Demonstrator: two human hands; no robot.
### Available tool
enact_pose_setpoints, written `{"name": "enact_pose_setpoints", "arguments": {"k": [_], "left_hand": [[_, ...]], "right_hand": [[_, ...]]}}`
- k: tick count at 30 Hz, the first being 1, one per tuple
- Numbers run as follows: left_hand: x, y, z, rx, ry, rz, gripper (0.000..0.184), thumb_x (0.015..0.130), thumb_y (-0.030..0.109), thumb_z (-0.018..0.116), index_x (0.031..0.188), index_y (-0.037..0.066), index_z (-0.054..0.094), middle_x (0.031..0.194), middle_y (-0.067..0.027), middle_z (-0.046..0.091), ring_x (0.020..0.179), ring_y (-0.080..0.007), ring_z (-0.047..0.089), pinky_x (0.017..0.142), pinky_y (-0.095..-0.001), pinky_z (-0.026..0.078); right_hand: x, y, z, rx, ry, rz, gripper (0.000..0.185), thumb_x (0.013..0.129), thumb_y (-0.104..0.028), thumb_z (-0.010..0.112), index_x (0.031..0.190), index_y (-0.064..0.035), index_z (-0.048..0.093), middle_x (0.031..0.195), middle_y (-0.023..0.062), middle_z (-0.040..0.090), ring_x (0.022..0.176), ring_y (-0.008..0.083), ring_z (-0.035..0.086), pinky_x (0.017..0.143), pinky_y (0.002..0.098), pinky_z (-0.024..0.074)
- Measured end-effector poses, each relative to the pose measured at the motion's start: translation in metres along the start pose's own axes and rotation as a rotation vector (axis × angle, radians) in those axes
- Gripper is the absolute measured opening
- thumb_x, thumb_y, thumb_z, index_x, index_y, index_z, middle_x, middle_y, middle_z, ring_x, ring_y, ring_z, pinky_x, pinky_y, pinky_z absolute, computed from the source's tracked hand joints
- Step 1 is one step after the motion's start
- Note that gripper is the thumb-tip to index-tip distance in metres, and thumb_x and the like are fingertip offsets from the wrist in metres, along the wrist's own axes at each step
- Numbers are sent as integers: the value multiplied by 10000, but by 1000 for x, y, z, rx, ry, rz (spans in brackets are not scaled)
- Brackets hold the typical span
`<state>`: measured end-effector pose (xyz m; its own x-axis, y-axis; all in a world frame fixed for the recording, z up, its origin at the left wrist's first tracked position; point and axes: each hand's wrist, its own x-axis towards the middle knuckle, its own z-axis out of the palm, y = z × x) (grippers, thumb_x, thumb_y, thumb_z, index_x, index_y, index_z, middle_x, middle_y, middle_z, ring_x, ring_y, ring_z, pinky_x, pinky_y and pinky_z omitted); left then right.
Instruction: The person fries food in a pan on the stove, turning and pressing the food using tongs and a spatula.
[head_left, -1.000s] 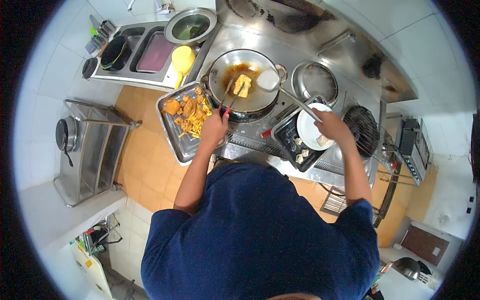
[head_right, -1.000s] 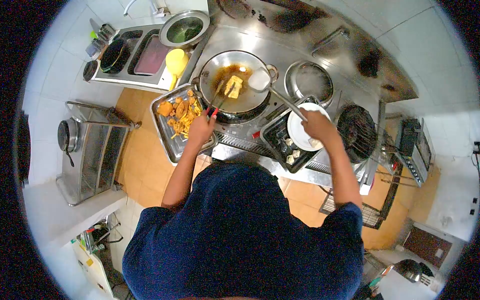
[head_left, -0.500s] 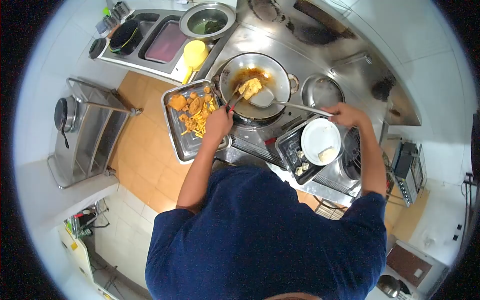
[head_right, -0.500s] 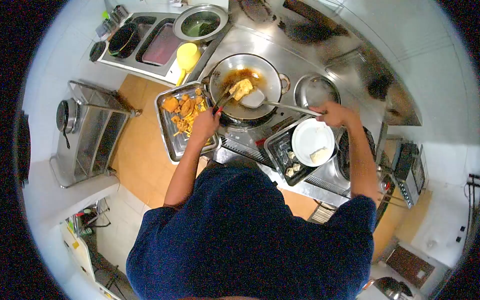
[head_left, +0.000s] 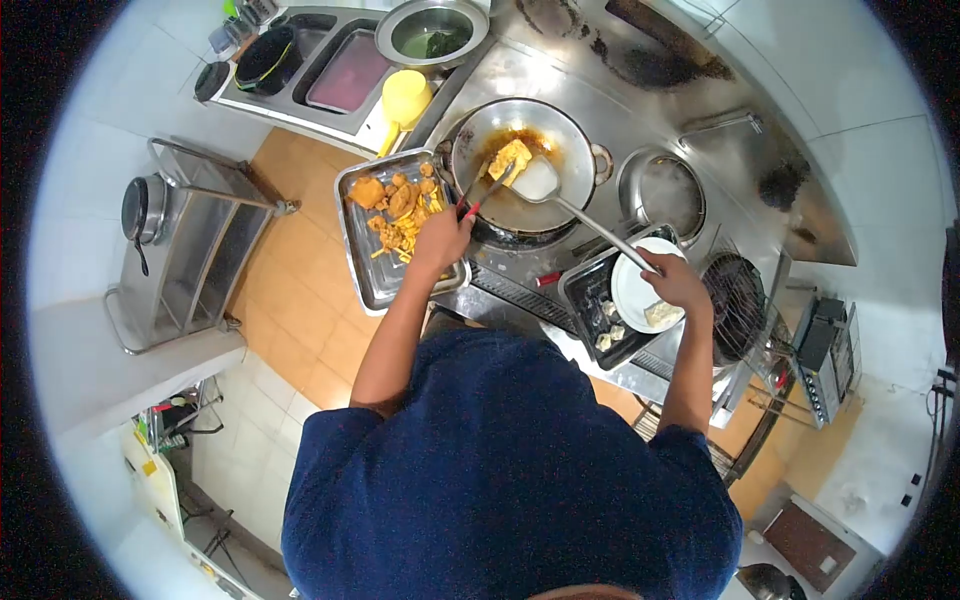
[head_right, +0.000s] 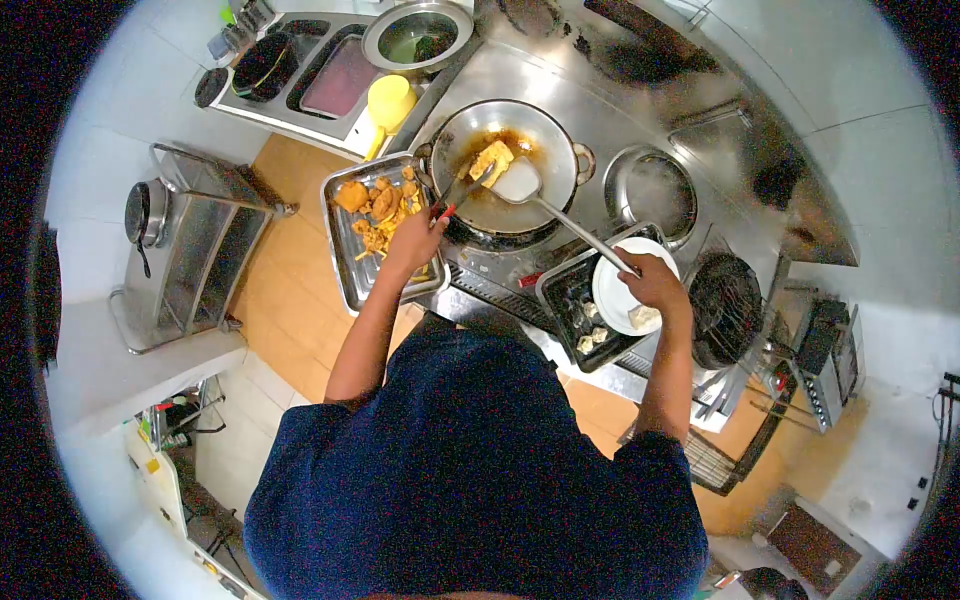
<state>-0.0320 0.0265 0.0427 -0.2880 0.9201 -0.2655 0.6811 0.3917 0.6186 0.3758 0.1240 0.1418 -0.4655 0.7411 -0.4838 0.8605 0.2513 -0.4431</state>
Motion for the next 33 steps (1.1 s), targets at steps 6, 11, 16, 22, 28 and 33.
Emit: {"name": "enact_pose_setpoints", "arguments": {"k": [6, 11, 16, 22, 28, 33], "left_hand": [[-1, -7, 5, -116, -61, -24, 460, 934, 391, 575, 970, -62, 647, 880, -316, 657, 897, -472, 640, 795, -511, 492], [-2, -13, 7, -138, -59, 1, 477, 924, 397, 591, 953, -77, 638, 873, -316, 656, 897, -469, 642, 797, -511, 488], [-18, -1, 1, 6, -11, 47, 450, 925, 365, 585, 1025, -73, 615, 864, -299, 665, 846, -455, 657, 751, -519, 511], [-32, 7, -15, 308, 71, 172, 361, 911, 280, 591, 1083, -38, 572, 837, -246, 677, 760, -404, 683, 662, -497, 547], [-30, 8, -27, 465, 98, 232, 271, 873, 177, 604, 1065, -10, 568, 824, -205, 677, 712, -367, 691, 593, -468, 552], [-31, 19, -26, 600, 233, 324, 203, 871, 100, 572, 1055, 14, 582, 821, -156, 668, 669, -299, 698, 547, -402, 557]], "right_hand": [[-2, 7, 18, 27, 96, -18, 487, 861, -164, 673, 1337, -101, 588, 1168, 228, 659, 1043, 341, 656, 902, 390, 480], [-7, -6, 16, 17, 82, 35, 485, 863, -189, 663, 1332, -90, 588, 1178, 222, 657, 1057, 364, 648, 917, 404, 479], [-9, -6, 21, 124, 40, 92, 492, 853, -233, 661, 1332, -138, 599, 1133, 233, 668, 1006, 390, 656, 910, 428, 495], [-12, -3, 20, 162, 40, 112, 496, 850, -218, 668, 1330, -117, 598, 1120, 243, 671, 972, 371, 665, 881, 408, 498], [-10, 2, 13, 194, 45, 82, 501, 853, -207, 682, 1333, -91, 594, 846, 194, 683, 655, 243, 618, 658, 373, 488], [-5, 9, 5, 263, 17, 94, 500, 893, -128, 652, 1385, -149, 566, 625, -33, 495, 538, 67, 432, 488, 269, 357]]}}
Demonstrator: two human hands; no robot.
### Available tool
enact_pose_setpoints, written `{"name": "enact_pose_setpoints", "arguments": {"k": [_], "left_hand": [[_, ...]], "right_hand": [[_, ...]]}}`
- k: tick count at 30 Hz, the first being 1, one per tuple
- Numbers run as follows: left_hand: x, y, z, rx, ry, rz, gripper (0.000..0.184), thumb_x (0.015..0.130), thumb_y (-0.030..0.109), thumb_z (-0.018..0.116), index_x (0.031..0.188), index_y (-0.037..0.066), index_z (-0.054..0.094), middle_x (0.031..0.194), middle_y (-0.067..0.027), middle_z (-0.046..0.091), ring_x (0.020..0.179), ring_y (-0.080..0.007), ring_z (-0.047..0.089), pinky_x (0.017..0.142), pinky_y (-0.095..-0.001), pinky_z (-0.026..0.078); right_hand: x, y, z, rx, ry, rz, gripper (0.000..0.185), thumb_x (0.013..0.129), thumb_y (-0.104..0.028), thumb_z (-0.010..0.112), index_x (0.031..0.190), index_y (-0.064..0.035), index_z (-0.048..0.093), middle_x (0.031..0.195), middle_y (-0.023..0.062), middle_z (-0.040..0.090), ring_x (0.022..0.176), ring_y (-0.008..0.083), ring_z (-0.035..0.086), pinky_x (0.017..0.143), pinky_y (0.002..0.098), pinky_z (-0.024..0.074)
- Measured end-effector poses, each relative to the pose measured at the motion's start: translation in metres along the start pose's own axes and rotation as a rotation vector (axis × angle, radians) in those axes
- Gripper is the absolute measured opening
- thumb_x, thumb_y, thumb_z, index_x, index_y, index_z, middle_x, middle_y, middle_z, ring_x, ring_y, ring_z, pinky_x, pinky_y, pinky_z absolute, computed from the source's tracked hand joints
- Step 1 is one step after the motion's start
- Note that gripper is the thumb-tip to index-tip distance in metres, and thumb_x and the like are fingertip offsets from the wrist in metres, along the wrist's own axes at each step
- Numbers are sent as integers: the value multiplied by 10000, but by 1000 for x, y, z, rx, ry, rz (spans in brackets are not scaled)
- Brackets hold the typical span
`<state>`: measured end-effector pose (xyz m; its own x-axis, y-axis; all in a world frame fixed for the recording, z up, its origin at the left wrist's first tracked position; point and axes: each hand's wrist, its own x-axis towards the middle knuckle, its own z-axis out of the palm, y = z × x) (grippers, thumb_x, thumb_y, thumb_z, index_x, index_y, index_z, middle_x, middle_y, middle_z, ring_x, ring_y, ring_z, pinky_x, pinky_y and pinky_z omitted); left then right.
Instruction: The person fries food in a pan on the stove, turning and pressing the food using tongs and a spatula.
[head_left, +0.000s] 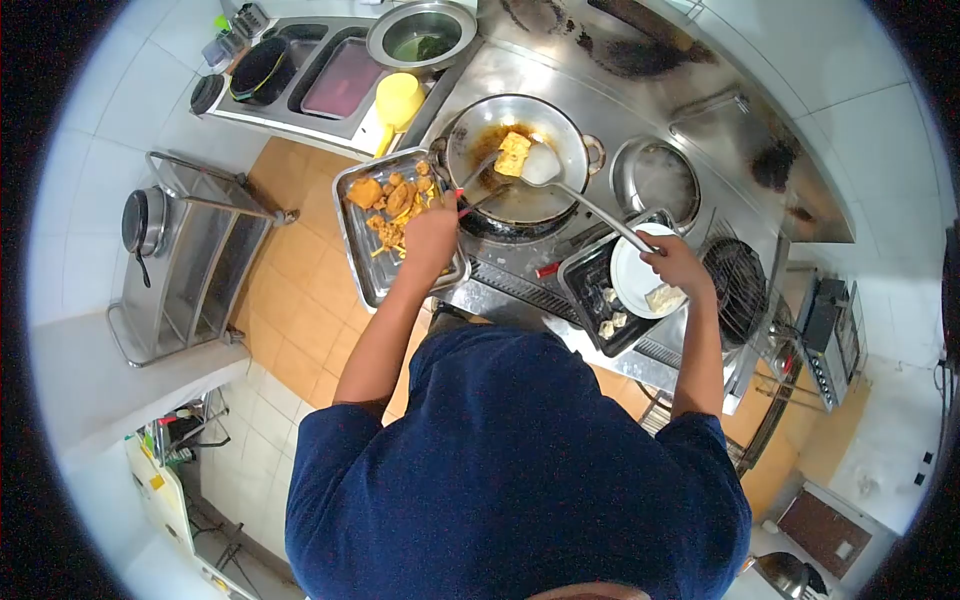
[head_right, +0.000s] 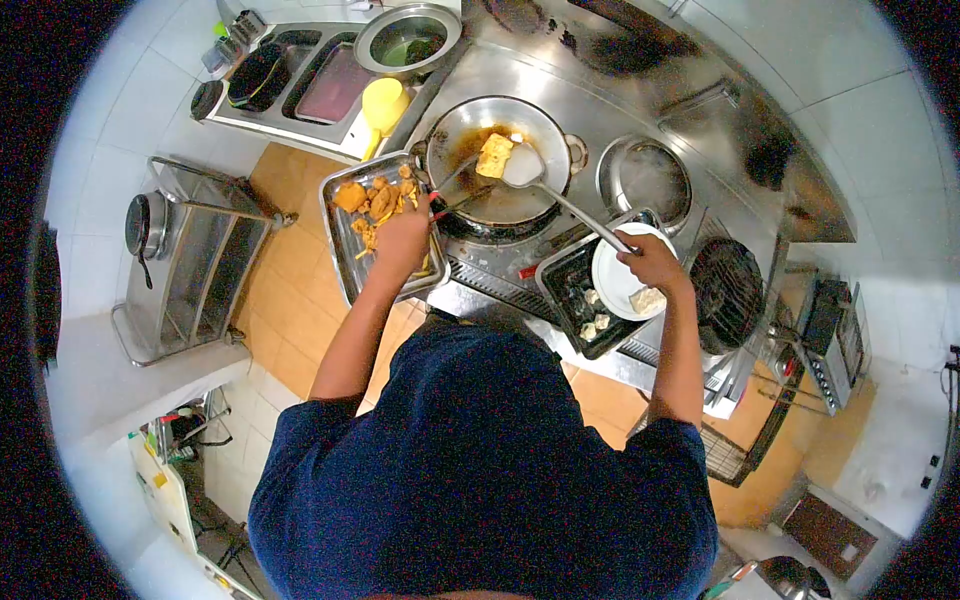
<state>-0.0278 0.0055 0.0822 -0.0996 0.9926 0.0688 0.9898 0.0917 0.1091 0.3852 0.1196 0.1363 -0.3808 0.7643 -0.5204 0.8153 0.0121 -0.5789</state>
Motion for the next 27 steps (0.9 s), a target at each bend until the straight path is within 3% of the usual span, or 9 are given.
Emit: {"name": "enact_pose_setpoints", "arguments": {"k": [5, 8, 14, 17, 23, 27], "left_hand": [[10, 1, 14, 47, 82, 12, 182, 872, 104, 574, 1036, 29, 600, 813, -124, 667, 716, -256, 698, 548, -353, 560], [17, -3, 30, 88, 127, 37, 151, 871, 102, 574, 996, 32, 621, 815, -122, 668, 745, -246, 695, 556, -341, 562], [19, -2, 25, 78, 140, 77, 132, 861, 79, 564, 953, 25, 641, 823, -120, 670, 784, -255, 693, 610, -339, 567], [19, -4, 28, 22, 120, 72, 150, 850, 76, 573, 970, 14, 638, 829, -122, 672, 797, -272, 692, 633, -357, 569], [13, -7, 30, -251, -42, -61, 221, 842, 81, 609, 1043, -10, 617, 860, -207, 668, 802, -356, 677, 665, -442, 554], [2, -6, 36, -416, -68, -160, 265, 863, 117, 631, 1090, -19, 613, 864, -258, 658, 790, -418, 660, 695, -510, 527]], "right_hand": [[-1, -13, -18, 55, -55, 117, 505, 886, -105, 659, 1381, -141, 567, 630, -29, 507, 550, 65, 440, 498, 274, 371], [6, 3, -30, -19, -58, 69, 489, 908, -143, 654, 1385, -212, 572, 614, -13, 514, 465, 74, 396, 405, 272, 319], [11, 7, -51, -106, -93, 36, 501, 905, -141, 657, 1393, -196, 559, 609, -12, 511, 478, 82, 414, 432, 291, 369], [16, 10, -58, -131, -106, -36, 485, 899, -131, 658, 1375, -152, 572, 636, -2, 531, 528, 90, 455, 494, 297, 415], [5, -33, -71, -198, -73, -46, 472, 879, -107, 666, 1344, -93, 585, 922, 111, 725, 779, 157, 614, 744, 317, 495], [8, -45, -78, -197, -74, -60, 453, 877, -116, 661, 1324, -78, 593, 1038, 174, 725, 877, 193, 651, 842, 340, 496]]}}
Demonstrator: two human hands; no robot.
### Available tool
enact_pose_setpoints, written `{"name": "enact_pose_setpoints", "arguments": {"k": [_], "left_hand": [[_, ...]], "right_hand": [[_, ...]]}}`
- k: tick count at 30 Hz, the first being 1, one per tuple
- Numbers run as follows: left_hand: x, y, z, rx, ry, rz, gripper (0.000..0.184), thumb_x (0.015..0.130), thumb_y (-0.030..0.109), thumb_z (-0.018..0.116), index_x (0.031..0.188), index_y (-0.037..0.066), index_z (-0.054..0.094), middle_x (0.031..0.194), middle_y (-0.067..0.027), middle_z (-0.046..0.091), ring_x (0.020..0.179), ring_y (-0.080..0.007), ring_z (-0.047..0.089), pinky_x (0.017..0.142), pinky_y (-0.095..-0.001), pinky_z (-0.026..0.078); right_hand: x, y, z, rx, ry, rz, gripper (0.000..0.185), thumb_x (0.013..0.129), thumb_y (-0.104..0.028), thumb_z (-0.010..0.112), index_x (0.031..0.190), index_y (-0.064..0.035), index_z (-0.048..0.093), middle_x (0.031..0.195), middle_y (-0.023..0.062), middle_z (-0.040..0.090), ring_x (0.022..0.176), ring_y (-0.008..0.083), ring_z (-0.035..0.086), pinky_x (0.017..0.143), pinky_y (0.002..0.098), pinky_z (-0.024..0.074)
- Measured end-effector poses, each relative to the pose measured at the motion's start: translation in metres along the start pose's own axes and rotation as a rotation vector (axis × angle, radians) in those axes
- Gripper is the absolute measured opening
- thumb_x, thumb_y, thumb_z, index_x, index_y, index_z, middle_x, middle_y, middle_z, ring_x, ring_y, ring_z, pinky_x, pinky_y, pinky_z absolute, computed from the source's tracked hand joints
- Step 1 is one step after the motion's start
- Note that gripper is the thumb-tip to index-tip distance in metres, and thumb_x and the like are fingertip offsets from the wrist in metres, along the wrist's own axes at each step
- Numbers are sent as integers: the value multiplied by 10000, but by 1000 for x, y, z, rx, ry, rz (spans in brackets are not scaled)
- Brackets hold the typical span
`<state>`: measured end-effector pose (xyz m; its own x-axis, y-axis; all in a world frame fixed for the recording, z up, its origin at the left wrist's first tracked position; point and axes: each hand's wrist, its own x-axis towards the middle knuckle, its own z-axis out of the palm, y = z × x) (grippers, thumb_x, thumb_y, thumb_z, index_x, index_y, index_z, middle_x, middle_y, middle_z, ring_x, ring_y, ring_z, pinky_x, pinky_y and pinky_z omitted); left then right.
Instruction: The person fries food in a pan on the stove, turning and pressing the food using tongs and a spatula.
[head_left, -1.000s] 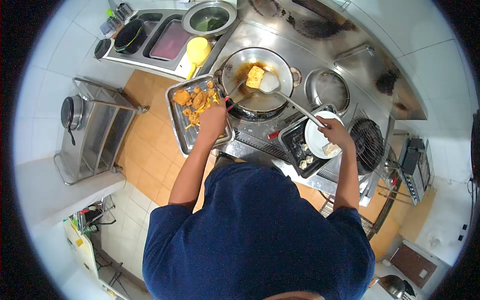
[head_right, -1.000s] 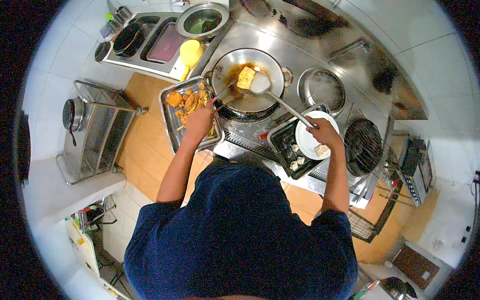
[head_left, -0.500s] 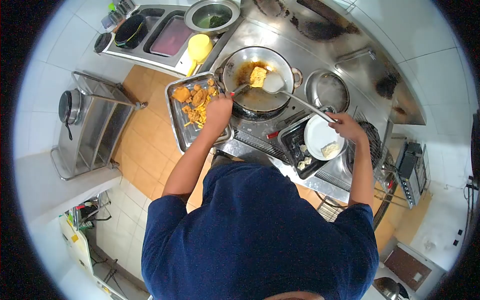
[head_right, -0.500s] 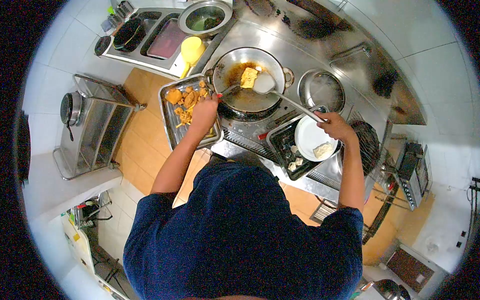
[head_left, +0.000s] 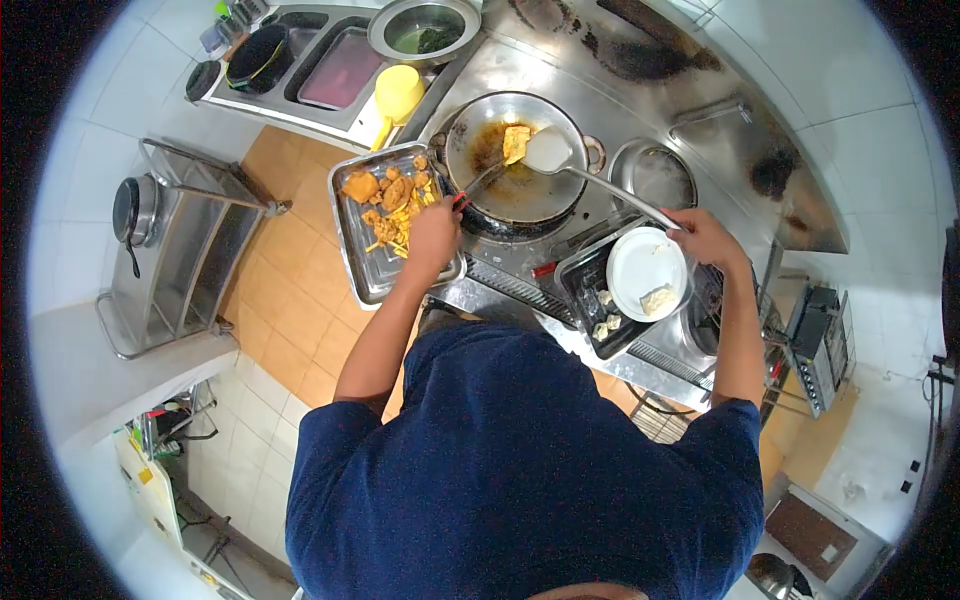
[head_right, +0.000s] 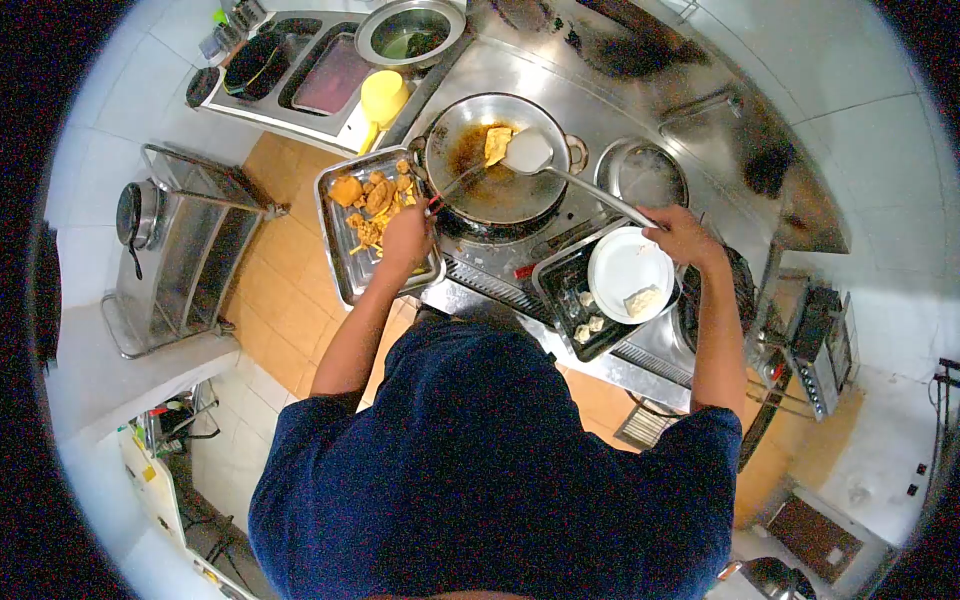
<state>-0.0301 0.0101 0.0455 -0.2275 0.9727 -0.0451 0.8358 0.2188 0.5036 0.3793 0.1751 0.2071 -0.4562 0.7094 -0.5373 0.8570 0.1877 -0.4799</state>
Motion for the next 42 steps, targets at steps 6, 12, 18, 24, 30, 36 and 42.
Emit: {"name": "enact_pose_setpoints", "arguments": {"k": [6, 12, 18, 24, 30, 36, 42], "left_hand": [[-26, 4, 20, -332, 115, -175, 283, 883, 152, 640, 1071, -58, 607, 812, -253, 660, 787, -422, 653, 693, -492, 499], [-45, -11, 45, -609, 135, -327, 310, 876, 212, 688, 1047, -41, 641, 692, -132, 604, 635, -246, 580, 626, -353, 461], [-60, -6, 59, -866, 211, -404, 383, 894, 251, 700, 1154, -24, 644, 728, 5, 554, 658, -104, 497, 614, -282, 432], [-71, -6, 31, -779, 109, -350, 402, 891, 249, 695, 1156, -42, 613, 705, -65, 579, 622, -165, 544, 596, -316, 446], [-79, -4, -7, -526, 131, -225, 404, 894, 227, 656, 1144, -78, 568, 751, -218, 639, 681, -385, 642, 590, -453, 475], [-56, -14, -12, -396, 4, -103, 398, 898, 231, 650, 1123, -85, 558, 733, -253, 640, 688, -423, 643, 609, -487, 482], [-28, -18, -9, -250, -97, -41, 380, 891, 246, 642, 1039, -99, 587, 730, -286, 638, 714, -464, 638, 644, -526, 494]], "right_hand": [[12, -21, -8, -128, 46, -179, 482, 869, -52, 631, 1348, -58, 573, 741, 40, 593, 688, 100, 483, 658, 296, 439], [13, -78, -15, -281, 112, -213, 477, 856, -103, 642, 1330, -77, 585, 898, 166, 691, 801, 238, 638, 772, 359, 489], [10, -123, -11, -452, 199, -167, 455, 871, -159, 631, 1324, -131, 595, 1135, 228, 644, 1025, 426, 623, 900, 450, 486], [-6, -115, 16, -450, 311, 81, 445, 882, -182, 632, 1326, -159, 597, 1088, 224, 658, 986, 421, 628, 875, 481, 485], [-20, -76, 84, -253, 337, 129, 452, 878, -222, 632, 1328, -183, 601, 1040, 253, 668, 945, 427, 652, 855, 488, 513], [-35, -72, 149, -28, 389, 165, 463, 883, -212, 644, 1340, -168, 590, 1062, 234, 678, 1013, 414, 635, 894, 448, 488], [-60, -79, 171, 14, 505, 306, 468, 887, -232, 610, 1352, -186, 580, 1013, 256, 676, 936, 430, 654, 846, 492, 512]]}}
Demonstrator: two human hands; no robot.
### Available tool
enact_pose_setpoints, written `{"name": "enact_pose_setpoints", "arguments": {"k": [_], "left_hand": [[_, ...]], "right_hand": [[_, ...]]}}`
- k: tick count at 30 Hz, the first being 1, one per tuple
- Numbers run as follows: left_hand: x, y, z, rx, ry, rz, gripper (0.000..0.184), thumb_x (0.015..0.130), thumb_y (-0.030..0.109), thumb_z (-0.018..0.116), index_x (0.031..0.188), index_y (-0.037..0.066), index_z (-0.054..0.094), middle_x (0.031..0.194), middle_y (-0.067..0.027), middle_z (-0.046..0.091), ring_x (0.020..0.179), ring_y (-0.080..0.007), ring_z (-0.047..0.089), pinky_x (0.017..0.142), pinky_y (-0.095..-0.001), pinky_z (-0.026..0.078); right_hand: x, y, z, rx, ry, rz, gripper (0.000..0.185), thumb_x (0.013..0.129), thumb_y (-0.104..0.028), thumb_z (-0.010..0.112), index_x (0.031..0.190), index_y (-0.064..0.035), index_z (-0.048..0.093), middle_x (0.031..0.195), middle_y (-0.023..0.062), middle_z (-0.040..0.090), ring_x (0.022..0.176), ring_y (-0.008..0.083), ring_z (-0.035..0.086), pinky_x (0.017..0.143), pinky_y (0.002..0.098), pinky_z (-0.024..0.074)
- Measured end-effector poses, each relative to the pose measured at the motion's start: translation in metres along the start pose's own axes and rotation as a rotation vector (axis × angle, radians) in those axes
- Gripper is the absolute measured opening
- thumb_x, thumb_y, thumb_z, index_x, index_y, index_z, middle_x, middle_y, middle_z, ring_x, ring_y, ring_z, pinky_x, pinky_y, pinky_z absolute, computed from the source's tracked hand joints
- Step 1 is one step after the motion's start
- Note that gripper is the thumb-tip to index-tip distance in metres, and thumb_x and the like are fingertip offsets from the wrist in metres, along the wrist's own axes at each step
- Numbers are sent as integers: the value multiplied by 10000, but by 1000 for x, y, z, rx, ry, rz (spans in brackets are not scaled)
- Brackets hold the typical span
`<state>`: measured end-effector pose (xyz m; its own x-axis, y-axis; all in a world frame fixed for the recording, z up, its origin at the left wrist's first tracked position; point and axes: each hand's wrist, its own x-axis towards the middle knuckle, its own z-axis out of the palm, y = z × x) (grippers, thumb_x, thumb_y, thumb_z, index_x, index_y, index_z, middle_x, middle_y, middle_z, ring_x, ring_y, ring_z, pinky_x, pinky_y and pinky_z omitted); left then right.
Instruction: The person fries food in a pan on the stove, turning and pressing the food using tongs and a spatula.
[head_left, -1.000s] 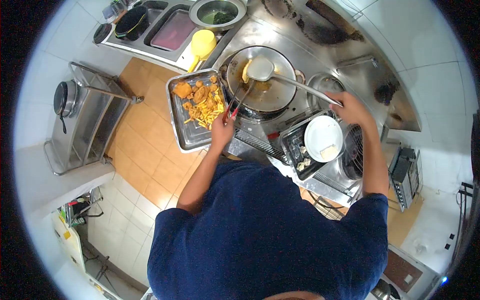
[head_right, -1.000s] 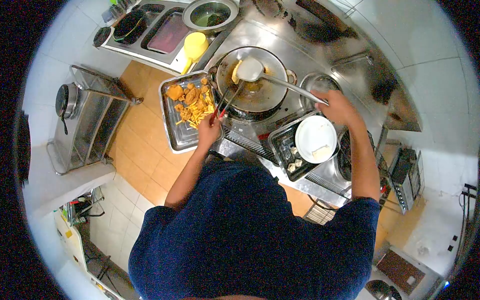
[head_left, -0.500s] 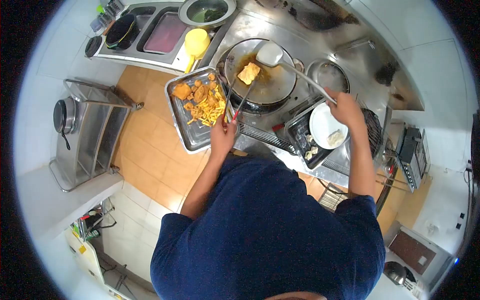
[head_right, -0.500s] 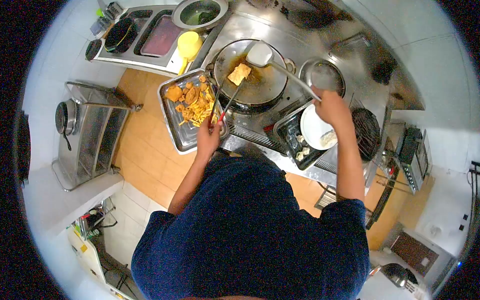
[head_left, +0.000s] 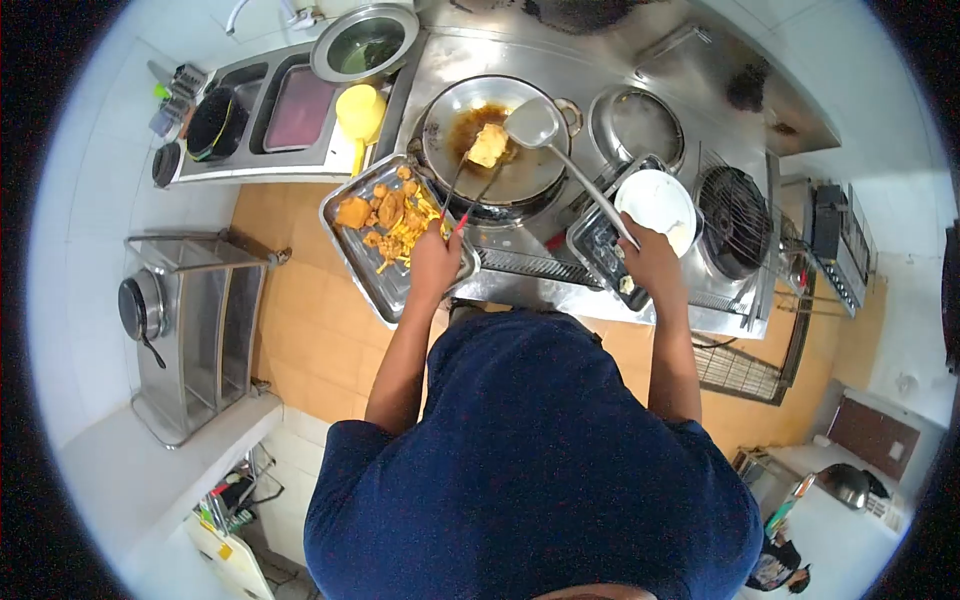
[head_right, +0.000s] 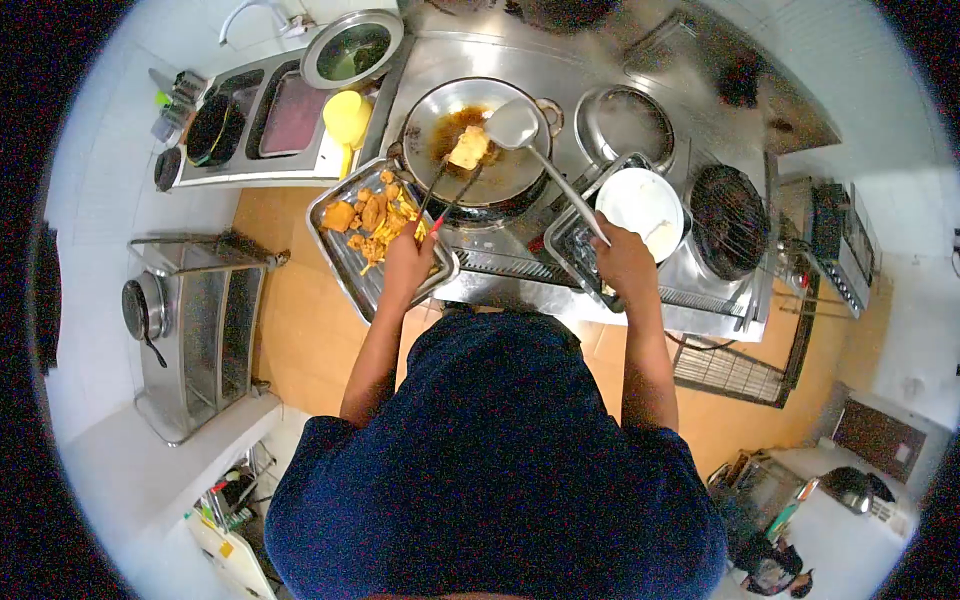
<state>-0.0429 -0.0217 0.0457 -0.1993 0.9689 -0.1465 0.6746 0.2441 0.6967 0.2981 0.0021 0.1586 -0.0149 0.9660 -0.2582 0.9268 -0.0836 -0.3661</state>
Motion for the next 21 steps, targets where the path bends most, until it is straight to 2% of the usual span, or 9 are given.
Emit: {"name": "enact_pose_setpoints", "arguments": {"k": [4, 7, 10, 11, 12, 15, 16, 18, 21], "left_hand": [[8, 10, -5, -7, -43, 53, 399, 886, 284, 642, 971, -104, 601, 717, -306, 624, 717, -478, 633, 659, -532, 491], [13, 3, 2, 2, -109, 55, 409, 893, 317, 649, 1032, -66, 619, 695, -233, 631, 663, -400, 647, 614, -476, 483], [9, 10, -2, -45, -138, 44, 402, 895, 309, 646, 1035, -67, 628, 685, -223, 626, 646, -385, 640, 606, -460, 478], [6, 11, -3, -118, -76, 83, 413, 895, 317, 649, 975, -86, 616, 620, -201, 589, 600, -374, 623, 581, -457, 463], [5, 11, -5, -156, -74, 77, 414, 897, 324, 652, 977, -81, 618, 612, -181, 575, 581, -341, 606, 571, -443, 453], [2, 8, -10, -304, -82, 16, 403, 905, 353, 667, 936, -46, 625, 588, -96, 514, 530, -204, 504, 530, -369, 397], [3, 2, -9, -300, -89, 24, 394, 906, 352, 667, 918, -40, 622, 591, -95, 515, 533, -199, 500, 529, -360, 394], [5, -12, -6, -283, -106, 38, 380, 907, 348, 668, 882, -27, 617, 596, -93, 518, 538, -190, 490, 528, -343, 388], [5, -21, -5, -409, -144, -7, 366, 919, 353, 673, 850, -2, 617, 610, -39, 518, 555, -134, 475, 525, -309, 375]], "right_hand": [[-16, 10, 13, 65, 84, 49, 447, 890, -221, 608, 1335, -181, 597, 1019, 265, 672, 942, 436, 652, 847, 495, 511], [-23, 28, 36, 153, 242, -96, 390, 876, -219, 642, 1240, -80, 640, 947, 243, 690, 860, 424, 663, 811, 473, 517], [-27, 23, 38, 322, 12, 5, 326, 870, -236, 687, 1082, 11, 658, 769, 180, 684, 627, 316, 634, 649, 417, 521], [-30, 15, 37, 505, -114, 204, 302, 868, -255, 719, 944, 27, 642, 635, 76, 594, 473, 171, 512, 465, 323, 440], [-34, 5, 43, 671, -142, 264, 271, 870, -250, 734, 941, -14, 622, 600, 5, 509, 423, 79, 433, 372, 265, 325], [-39, -9, 59, 1245, -375, 299, 197, 907, -162, 683, 988, -60, 535, 637, -30, 462, 432, 32, 365, 355, 208, 259], [-39, -21, 56, 1374, -444, 316, 162, 932, -113, 642, 1007, -76, 503, 664, -37, 450, 443, 14, 348, 351, 186, 243], [-37, -37, 55, 1497, -476, 300, 107, 973, -129, 581, 996, -77, 490, 691, -21, 473, 442, -7, 345, 338, 162, 224], [-33, -59, 48, 1676, -493, 320, 102, 973, -128, 586, 987, -72, 502, 735, 3, 514, 440, -18, 338, 330, 156, 236]]}}
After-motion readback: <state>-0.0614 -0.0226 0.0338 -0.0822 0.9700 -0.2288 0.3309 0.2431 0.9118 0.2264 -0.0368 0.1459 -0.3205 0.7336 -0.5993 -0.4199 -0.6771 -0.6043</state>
